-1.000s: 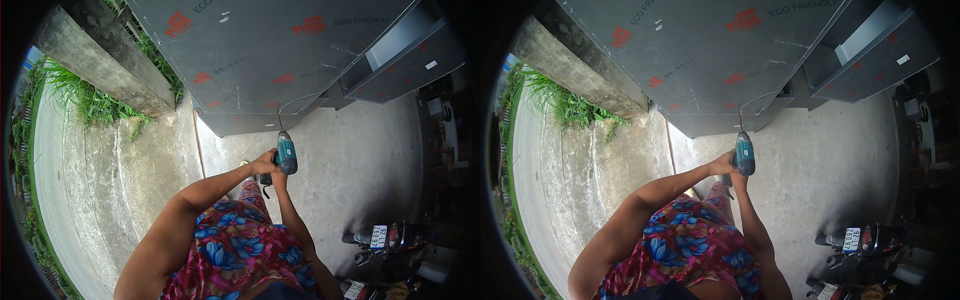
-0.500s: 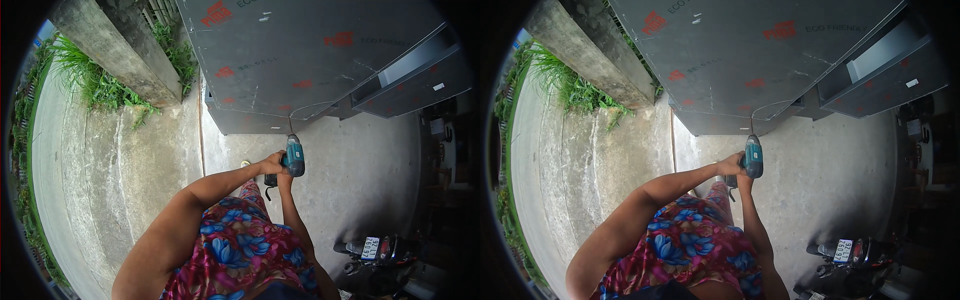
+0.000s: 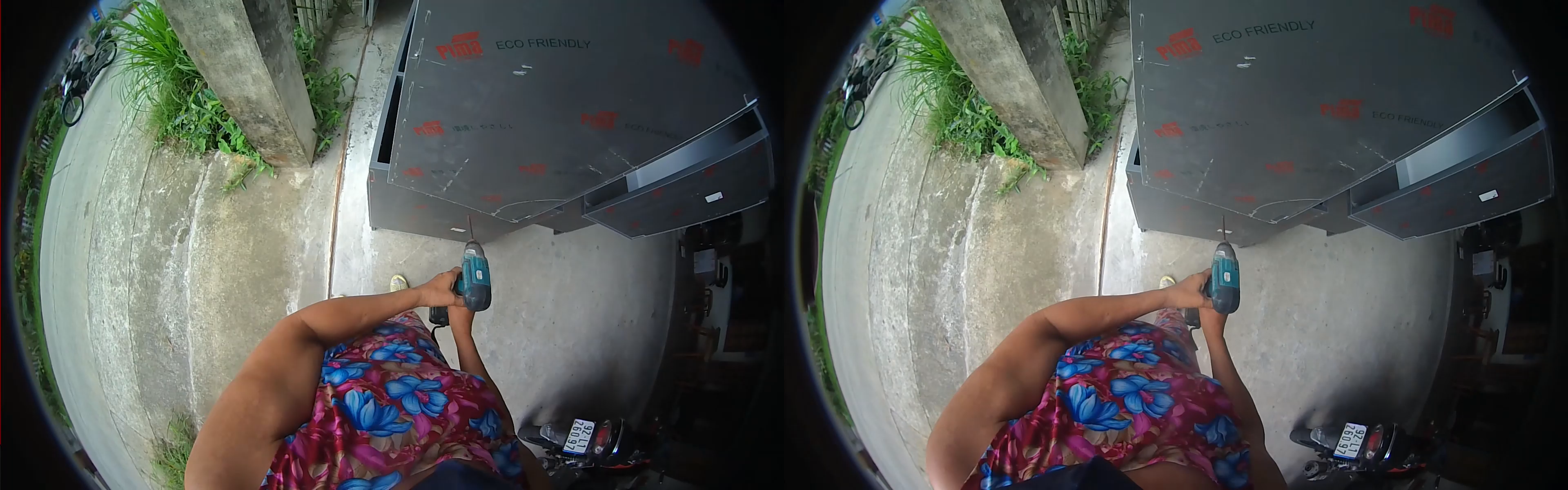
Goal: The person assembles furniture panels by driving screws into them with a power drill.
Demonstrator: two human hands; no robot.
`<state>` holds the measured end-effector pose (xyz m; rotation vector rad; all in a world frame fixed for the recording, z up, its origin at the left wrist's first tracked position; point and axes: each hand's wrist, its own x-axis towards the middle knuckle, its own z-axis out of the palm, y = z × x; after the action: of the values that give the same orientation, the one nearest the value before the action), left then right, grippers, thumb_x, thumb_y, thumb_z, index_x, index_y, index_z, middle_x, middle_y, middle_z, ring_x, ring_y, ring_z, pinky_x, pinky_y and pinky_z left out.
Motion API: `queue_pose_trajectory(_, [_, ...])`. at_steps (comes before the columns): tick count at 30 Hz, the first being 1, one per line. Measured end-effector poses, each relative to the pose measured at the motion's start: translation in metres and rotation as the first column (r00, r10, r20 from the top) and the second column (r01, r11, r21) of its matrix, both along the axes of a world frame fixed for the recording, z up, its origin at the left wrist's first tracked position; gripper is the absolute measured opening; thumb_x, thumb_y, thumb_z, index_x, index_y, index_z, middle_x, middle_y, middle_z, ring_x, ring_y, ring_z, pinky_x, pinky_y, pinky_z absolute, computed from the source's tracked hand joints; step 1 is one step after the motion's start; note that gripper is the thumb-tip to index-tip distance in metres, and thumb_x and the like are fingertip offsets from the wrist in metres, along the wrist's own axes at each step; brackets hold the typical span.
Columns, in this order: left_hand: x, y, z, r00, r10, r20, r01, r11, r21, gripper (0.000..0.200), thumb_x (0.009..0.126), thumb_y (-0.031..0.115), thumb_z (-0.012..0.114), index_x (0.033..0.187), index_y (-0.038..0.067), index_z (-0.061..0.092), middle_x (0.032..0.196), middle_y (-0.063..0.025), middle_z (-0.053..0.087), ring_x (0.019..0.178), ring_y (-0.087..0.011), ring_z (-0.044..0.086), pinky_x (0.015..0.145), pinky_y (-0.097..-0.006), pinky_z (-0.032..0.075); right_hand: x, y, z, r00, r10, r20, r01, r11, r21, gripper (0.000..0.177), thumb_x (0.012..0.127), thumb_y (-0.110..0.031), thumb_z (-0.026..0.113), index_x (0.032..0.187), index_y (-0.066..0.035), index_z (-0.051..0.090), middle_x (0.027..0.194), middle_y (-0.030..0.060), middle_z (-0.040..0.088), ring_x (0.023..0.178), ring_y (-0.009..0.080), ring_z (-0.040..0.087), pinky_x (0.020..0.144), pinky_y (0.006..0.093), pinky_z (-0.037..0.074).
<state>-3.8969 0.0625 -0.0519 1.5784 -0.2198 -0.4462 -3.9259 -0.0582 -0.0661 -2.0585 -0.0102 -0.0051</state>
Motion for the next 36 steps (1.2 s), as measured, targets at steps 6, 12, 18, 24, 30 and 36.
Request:
queue_pose_trajectory(6, [-0.020,0.054,-0.006,0.982,0.175,-0.067,-0.177,0.984,-0.026,0.076,0.060,0.024,0.076,0.122,-0.008,0.044,0.110,-0.0236,0.059,0.104,-0.0324,0.058,0.095,-0.0340,0.043,0.004,0.046,-0.003,0.970,0.242,0.013,-0.240,0.968,-0.069,0.024,0.081,-0.011,0.062,0.103,0.000,0.057,0.094,0.0126,0.061,0.089,0.0244,0.059,0.077,0.0370,0.046])
queue_pose_trajectory(12, [-0.019,0.086,0.012,0.969,0.223,-0.109,-0.230,0.971,-0.066,0.080,0.060,0.024,0.076,0.126,-0.008,0.043,0.115,-0.0218,0.057,0.110,-0.0302,0.055,0.100,-0.0323,0.038,0.018,0.081,0.006,0.949,0.306,0.081,-0.303,0.952,-0.046,0.021,0.081,-0.010,0.059,0.100,0.000,0.056,0.089,0.0149,0.060,0.085,0.0274,0.059,0.074,0.0383,0.045])
queue_pose_trajectory(18, [-0.008,0.094,0.012,0.965,0.227,-0.131,-0.241,0.964,-0.112,0.079,0.060,0.023,0.076,0.125,-0.008,0.043,0.115,-0.0203,0.057,0.110,-0.0293,0.055,0.099,-0.0321,0.038,0.028,0.092,0.012,0.956,0.289,0.054,-0.286,0.956,-0.058,0.020,0.081,-0.010,0.058,0.098,0.000,0.057,0.088,0.0148,0.060,0.083,0.0273,0.060,0.072,0.0389,0.046])
queue_pose_trajectory(24, [0.001,0.092,0.010,0.975,0.193,-0.114,-0.207,0.971,-0.121,0.078,0.061,0.023,0.076,0.125,-0.007,0.044,0.115,-0.0201,0.057,0.109,-0.0285,0.055,0.099,-0.0317,0.039,0.036,0.087,0.008,0.956,0.280,0.087,-0.275,0.959,-0.069,0.019,0.081,-0.010,0.058,0.097,0.000,0.057,0.087,0.0146,0.060,0.083,0.0273,0.060,0.072,0.0391,0.046])
queue_pose_trajectory(30, [0.003,0.089,0.008,0.973,0.201,-0.108,-0.215,0.968,-0.131,0.077,0.061,0.025,0.077,0.124,-0.007,0.045,0.115,-0.0201,0.058,0.109,-0.0283,0.056,0.098,-0.0315,0.039,0.039,0.082,0.005,0.955,0.295,0.043,-0.291,0.954,-0.076,0.022,0.081,-0.010,0.059,0.101,0.000,0.057,0.091,0.0137,0.061,0.086,0.0263,0.060,0.075,0.0380,0.046])
queue_pose_trajectory(36, [0.004,0.089,0.006,0.973,0.207,-0.102,-0.218,0.968,-0.122,0.076,0.062,0.026,0.077,0.123,-0.007,0.045,0.114,-0.0200,0.058,0.108,-0.0282,0.056,0.097,-0.0315,0.040,0.039,0.084,0.007,0.957,0.284,0.060,-0.279,0.957,-0.080,0.022,0.082,-0.011,0.057,0.100,0.000,0.056,0.092,0.0156,0.060,0.087,0.0278,0.059,0.076,0.0384,0.045])
